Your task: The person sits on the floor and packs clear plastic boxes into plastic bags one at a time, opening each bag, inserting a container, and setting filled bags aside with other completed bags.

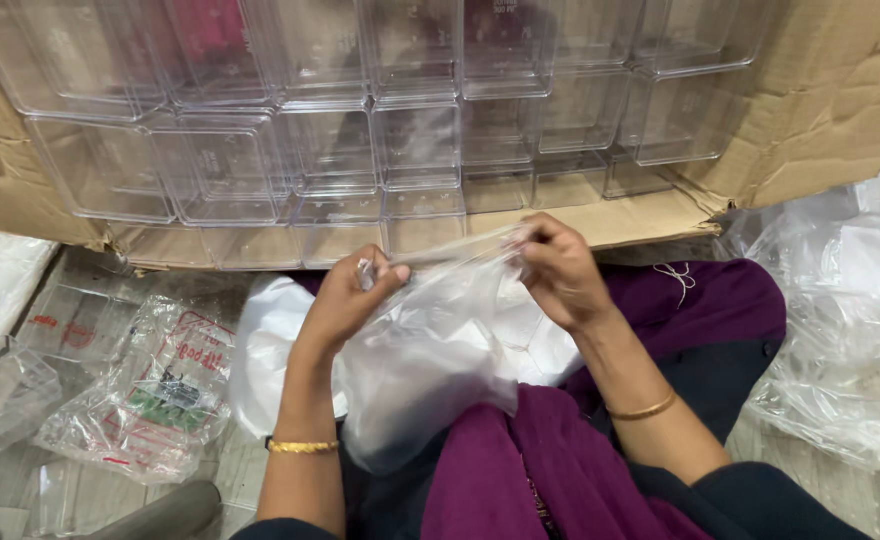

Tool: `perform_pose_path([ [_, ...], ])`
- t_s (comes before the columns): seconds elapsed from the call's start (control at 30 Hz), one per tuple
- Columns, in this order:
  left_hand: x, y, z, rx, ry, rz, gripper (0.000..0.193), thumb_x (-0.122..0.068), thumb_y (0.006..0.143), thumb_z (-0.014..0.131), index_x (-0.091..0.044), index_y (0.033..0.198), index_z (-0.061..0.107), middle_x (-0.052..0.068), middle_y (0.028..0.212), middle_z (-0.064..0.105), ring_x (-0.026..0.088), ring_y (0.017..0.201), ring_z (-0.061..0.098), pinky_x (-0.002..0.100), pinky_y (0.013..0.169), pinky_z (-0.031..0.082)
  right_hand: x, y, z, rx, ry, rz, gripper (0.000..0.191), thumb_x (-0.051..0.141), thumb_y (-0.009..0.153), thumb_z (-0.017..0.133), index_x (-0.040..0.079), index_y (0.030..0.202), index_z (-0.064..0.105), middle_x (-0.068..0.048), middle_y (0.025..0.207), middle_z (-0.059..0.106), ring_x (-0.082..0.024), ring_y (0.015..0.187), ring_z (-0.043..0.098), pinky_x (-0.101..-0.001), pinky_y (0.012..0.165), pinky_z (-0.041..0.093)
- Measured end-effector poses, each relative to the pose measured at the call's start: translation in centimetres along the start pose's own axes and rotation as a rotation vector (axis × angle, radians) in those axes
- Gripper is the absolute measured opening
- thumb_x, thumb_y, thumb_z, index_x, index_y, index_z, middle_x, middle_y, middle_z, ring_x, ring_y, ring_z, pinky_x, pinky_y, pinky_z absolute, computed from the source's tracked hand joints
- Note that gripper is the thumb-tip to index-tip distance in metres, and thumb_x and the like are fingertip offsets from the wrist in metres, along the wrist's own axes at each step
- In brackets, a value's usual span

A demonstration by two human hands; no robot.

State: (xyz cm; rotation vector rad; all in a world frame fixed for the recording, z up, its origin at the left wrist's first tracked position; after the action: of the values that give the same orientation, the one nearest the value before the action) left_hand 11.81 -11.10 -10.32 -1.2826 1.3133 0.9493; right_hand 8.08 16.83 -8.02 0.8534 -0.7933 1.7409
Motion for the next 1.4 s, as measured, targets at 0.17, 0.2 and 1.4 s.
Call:
perform_pose_path([
  [0.17, -3.1, -0.8, 1.1, -0.385, 0.631, -0.124, 0.022, -0.024, 0.091, 0.065, -0.008, 0.104, 0.072, 0.025, 0.082, 0.071, 0.045, 0.079, 0.068, 0.054, 0.072, 0.052, -0.7, 2.2, 2.0, -0.173, -1.18, -0.399, 0.012, -0.003, 0.094, 0.063, 0.003, 0.105, 0.066, -0.013, 0.099, 0.063, -0.02, 0.078, 0.064, -0.0299, 0.062, 0.052],
  [0.2, -3.6, -0.8, 1.7, -0.389, 0.674, -0.136, 0.025, -0.021, 0.089, 0.064, -0.009, 0.108, 0.072, 0.028, 0.084, 0.07, 0.049, 0.081, 0.067, 0.056, 0.073, 0.052, -0.8, 2.4, 1.9, -0.154, -1.156, -0.414, 0.014, -0.002, 0.095, 0.061, 0.003, 0.107, 0.064, -0.012, 0.101, 0.065, -0.018, 0.079, 0.066, -0.0291, 0.064, 0.053],
  [1.4, -6.1, 3.0, 5.2, -0.207, -0.043, 0.221, 0.033, -0.022, 0.105, 0.052, -0.009, 0.135, 0.054, -0.001, 0.105, 0.063, 0.016, 0.063, 0.054, 0.035, 0.065, 0.046, 4.1, 2.6, -4.3, 0.03, -0.816, -0.417, 0.025, -0.004, 0.104, 0.054, 0.001, 0.128, 0.061, 0.0, 0.103, 0.058, -0.007, 0.085, 0.05, -0.0219, 0.076, 0.044],
])
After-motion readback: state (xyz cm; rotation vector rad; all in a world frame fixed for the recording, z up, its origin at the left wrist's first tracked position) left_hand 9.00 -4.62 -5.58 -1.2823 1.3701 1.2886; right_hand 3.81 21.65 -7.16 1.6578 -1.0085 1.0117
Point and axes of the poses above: each hand's wrist, its own y-axis towards the middle knuckle, its own z-axis out of the palm, x = y × z, the point moved 5 cm from there along y, towards the middle knuckle
